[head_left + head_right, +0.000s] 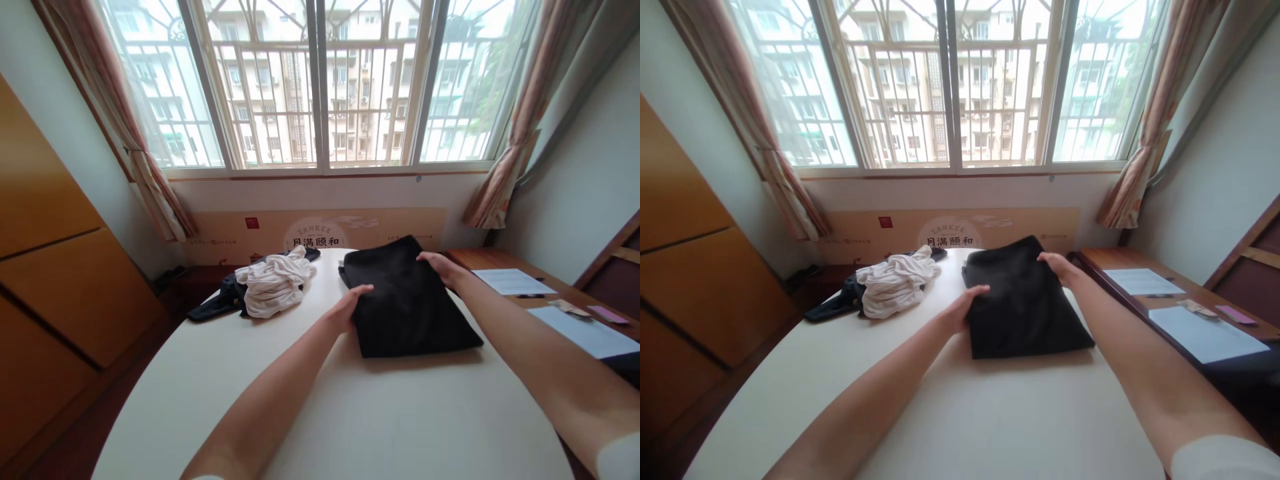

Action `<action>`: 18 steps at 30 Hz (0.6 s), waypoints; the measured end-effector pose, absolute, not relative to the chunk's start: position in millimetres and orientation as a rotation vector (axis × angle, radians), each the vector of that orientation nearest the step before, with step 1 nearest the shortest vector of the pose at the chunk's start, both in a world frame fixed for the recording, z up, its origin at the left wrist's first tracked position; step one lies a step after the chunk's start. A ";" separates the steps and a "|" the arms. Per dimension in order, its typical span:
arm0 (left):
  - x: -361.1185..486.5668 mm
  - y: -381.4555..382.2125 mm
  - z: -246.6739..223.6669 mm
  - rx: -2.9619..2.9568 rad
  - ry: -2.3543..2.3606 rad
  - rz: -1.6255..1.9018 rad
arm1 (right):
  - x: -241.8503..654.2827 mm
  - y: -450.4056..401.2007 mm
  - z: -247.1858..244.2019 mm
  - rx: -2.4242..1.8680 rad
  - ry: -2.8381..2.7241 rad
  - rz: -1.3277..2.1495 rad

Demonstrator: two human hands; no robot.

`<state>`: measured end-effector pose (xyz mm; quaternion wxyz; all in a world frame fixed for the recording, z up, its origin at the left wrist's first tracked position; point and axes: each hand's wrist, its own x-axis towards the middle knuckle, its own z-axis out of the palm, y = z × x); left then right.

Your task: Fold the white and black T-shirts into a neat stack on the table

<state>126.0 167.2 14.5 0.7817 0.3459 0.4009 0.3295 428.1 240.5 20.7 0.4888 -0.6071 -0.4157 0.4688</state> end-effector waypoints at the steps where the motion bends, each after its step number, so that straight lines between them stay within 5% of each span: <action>1: 125.7 165.3 2.4 0.745 0.925 0.688 | 427.9 241.1 1.3 -1.479 -1.007 1.121; 10: 124.7 173.5 -7.1 1.046 0.775 1.011 | 454.5 276.7 -33.3 -1.268 -1.101 0.787; 18: 127.4 193.9 -15.1 1.147 0.976 1.094 | 451.4 273.9 -47.7 -1.687 -1.209 0.422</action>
